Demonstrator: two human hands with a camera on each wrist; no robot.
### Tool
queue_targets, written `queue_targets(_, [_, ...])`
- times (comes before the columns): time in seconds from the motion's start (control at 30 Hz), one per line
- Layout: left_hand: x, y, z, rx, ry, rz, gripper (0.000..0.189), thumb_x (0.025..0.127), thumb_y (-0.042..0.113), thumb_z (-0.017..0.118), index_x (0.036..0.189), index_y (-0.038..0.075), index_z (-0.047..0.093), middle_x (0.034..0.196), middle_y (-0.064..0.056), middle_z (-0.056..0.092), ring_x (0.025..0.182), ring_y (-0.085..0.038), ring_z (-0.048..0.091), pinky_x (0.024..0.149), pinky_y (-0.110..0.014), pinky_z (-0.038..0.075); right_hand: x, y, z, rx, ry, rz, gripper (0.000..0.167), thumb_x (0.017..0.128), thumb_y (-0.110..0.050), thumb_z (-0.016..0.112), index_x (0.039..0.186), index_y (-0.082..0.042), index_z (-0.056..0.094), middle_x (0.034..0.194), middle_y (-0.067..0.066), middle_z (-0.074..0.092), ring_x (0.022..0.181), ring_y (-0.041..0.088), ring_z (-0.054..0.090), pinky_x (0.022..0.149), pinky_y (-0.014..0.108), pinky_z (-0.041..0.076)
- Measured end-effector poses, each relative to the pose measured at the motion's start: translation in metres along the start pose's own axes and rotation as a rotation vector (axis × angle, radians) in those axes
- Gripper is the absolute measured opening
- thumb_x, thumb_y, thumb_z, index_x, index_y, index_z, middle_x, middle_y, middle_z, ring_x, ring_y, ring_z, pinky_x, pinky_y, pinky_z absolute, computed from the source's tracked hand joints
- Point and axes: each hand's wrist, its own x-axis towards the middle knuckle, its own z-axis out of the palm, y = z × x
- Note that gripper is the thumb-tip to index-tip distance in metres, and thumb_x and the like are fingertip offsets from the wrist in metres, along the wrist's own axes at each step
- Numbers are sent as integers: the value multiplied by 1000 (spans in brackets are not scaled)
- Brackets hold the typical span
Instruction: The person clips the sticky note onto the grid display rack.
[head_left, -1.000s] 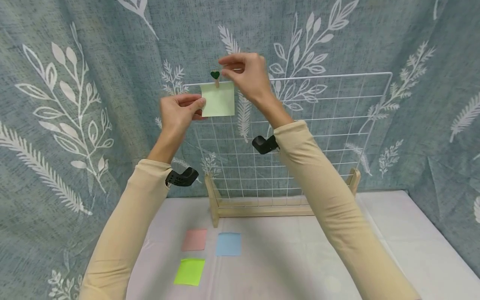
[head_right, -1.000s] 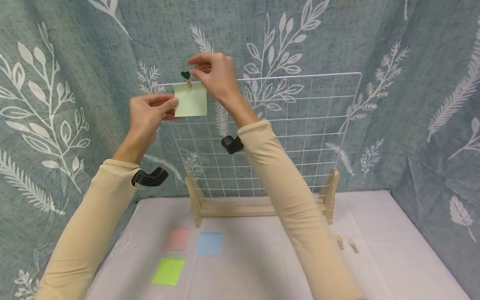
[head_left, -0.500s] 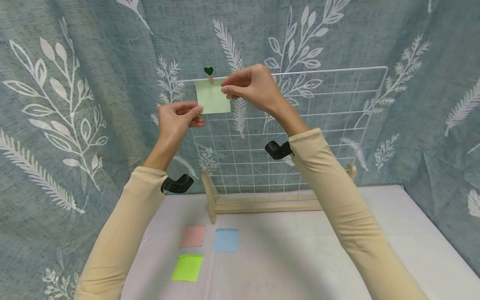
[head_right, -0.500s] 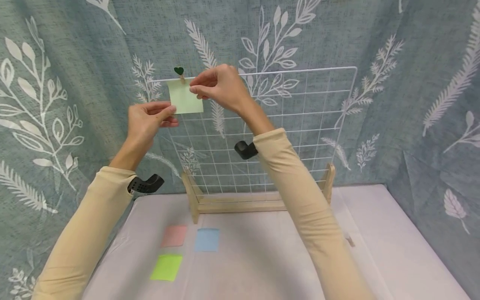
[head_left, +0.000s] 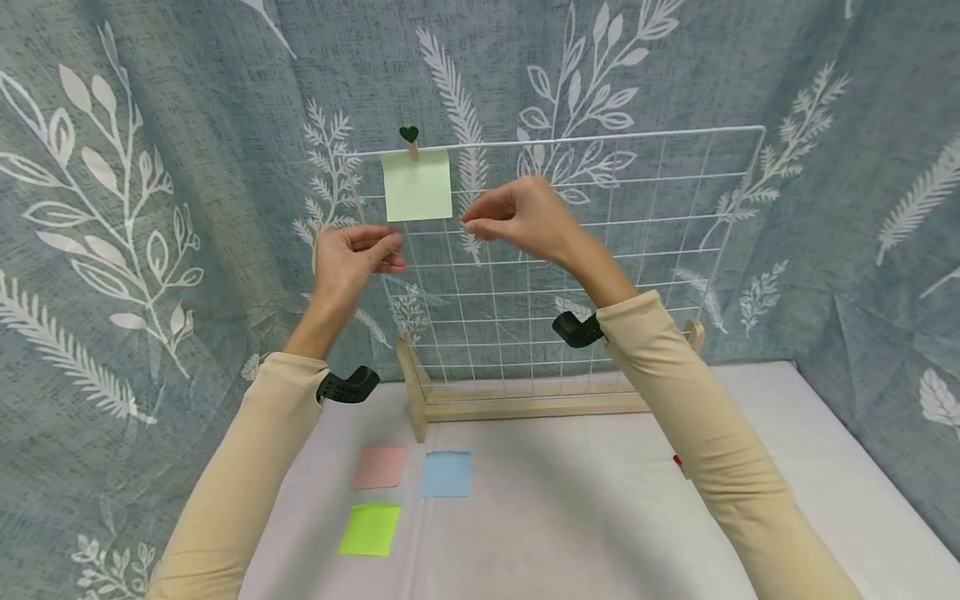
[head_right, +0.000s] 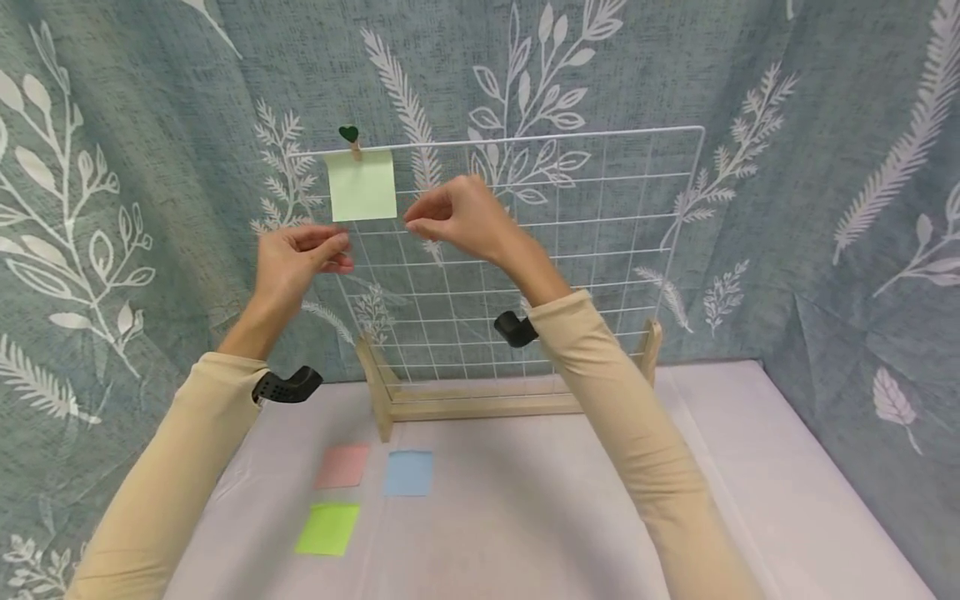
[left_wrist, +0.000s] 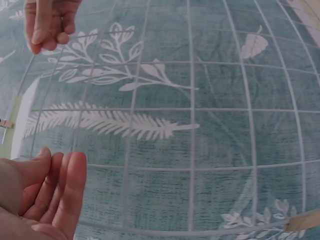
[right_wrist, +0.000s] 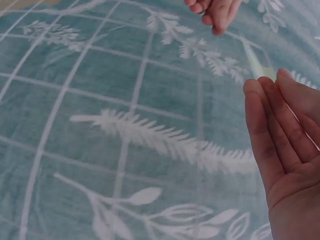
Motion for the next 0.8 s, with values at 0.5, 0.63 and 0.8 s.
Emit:
queue_targets(0.5, [-24, -46, 4, 201, -128, -73, 31, 95, 14, 67, 114, -11, 66, 102, -23, 69, 71, -11, 69, 71, -28, 63, -46, 50, -3, 61, 38, 115, 20, 91, -15, 72, 104, 0, 75, 90, 14, 74, 75, 21, 70, 71, 32, 61])
queue_targets(0.63, [-32, -61, 6, 222, -205, -105, 30, 95, 12, 66, 117, -10, 65, 109, -27, 67, 74, -11, 69, 74, -31, 63, -63, 66, -1, 46, 17, 163, 22, 92, -17, 71, 105, -1, 75, 92, 13, 74, 79, 23, 71, 75, 37, 61])
queue_targets(0.8, [-40, -72, 8, 235, -255, -112, 29, 96, 10, 65, 117, -10, 65, 108, -28, 67, 74, -8, 67, 76, -34, 63, -84, 84, 1, 62, 7, 205, 23, 93, -16, 70, 108, 2, 74, 94, 17, 73, 79, 24, 71, 75, 40, 61])
